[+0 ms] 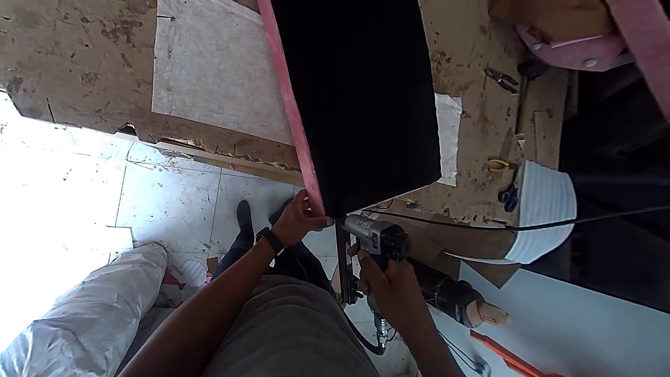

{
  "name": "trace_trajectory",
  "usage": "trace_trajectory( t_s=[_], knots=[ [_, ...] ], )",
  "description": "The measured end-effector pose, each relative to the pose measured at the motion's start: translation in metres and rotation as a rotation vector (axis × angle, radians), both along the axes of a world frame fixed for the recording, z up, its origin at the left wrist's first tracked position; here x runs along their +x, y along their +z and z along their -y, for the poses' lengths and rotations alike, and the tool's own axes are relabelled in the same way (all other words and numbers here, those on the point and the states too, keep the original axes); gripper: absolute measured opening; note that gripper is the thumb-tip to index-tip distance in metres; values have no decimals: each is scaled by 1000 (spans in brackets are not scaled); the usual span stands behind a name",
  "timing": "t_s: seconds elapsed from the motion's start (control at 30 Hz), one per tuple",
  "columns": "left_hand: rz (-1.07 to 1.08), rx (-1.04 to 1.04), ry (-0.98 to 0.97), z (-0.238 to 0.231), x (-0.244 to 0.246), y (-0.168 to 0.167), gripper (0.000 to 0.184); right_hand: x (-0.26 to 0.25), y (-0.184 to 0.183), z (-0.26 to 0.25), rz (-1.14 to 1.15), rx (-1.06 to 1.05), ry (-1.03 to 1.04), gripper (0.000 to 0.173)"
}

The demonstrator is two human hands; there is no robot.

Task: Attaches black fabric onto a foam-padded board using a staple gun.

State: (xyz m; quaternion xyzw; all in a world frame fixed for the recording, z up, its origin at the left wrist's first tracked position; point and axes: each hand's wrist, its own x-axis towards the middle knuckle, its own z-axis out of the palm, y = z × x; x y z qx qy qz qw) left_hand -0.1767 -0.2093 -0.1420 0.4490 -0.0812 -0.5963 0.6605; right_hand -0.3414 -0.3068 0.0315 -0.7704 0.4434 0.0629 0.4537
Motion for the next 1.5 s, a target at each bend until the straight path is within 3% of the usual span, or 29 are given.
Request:
trace_trajectory(
  t_s=[0.47, 0.63, 0.77, 1.0, 1.5],
  knots=[
    [76, 23, -50, -6, 5, -12, 91, 8, -7, -9, -276, -149, 122, 29],
    [59, -28, -104, -8, 12, -13, 93, 4, -8, -10, -204, -112, 62, 27],
    [121, 107, -98, -3, 9, -11, 84, 3, -9, -10, -209, -100, 64, 28],
    [106, 64, -38, -2, 7, 1, 83, -9, -1, -5, 43, 43, -66, 24],
    [94, 31, -45, -3, 9, -6, 82, -1, 0, -7, -49, 3, 12, 25]
  ],
)
